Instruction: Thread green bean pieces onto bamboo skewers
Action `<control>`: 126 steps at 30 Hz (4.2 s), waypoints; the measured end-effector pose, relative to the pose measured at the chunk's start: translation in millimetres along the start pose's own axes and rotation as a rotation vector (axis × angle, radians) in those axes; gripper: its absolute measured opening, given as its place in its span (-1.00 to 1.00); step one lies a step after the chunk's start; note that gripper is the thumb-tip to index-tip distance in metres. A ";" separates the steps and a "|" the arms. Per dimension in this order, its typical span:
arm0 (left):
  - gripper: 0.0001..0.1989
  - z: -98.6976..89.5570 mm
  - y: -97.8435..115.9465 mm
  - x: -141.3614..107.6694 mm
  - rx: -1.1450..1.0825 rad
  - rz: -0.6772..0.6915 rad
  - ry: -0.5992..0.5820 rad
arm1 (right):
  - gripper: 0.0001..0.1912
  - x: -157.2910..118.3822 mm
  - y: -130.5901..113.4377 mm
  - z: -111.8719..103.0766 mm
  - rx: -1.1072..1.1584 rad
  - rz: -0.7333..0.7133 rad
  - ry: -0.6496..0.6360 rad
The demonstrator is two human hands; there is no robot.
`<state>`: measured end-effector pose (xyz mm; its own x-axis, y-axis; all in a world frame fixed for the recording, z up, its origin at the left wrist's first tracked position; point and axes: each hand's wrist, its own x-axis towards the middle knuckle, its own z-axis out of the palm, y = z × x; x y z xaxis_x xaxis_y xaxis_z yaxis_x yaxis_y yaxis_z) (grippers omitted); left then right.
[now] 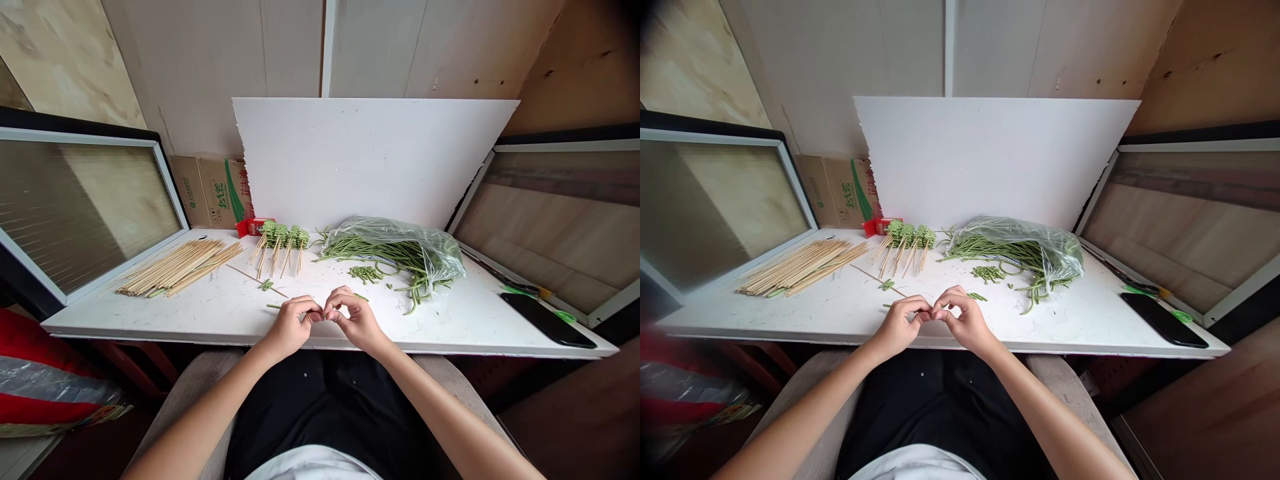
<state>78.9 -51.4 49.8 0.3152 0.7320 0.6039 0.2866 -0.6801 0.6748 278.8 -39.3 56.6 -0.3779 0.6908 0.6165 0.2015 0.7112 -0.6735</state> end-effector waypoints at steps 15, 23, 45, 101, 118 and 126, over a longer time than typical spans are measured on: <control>-0.68 0.8 -19.0 -5.6 0.183 -0.074 -0.043 | -0.74 -12.6 106.4 -78.2 -0.771 0.248 0.066; -0.69 2.7 -26.0 -6.2 0.179 -0.019 -0.025 | -0.52 1.5 67.4 -67.1 -0.592 0.188 0.075; -0.85 1.7 -10.9 -4.1 0.168 0.015 0.031 | -0.76 2.5 3.5 -14.2 -0.230 -0.059 -0.068; -0.86 3.7 -17.6 -4.5 0.107 -0.065 0.050 | -0.78 2.0 17.8 -27.0 -0.252 0.006 -0.064; -0.76 4.3 -8.7 -5.5 0.240 0.037 -0.008 | -0.83 -5.4 5.4 1.0 -0.139 -0.046 -0.041; -0.77 6.8 -3.7 -3.2 -0.065 -0.167 -0.041 | -0.66 -4.8 13.7 1.0 -0.001 0.057 -0.051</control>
<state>82.9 -51.5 42.4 0.3054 0.8315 0.4640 0.2796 -0.5441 0.7910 282.5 -33.0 44.0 -0.4112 0.7226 0.5557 0.2244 0.6711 -0.7066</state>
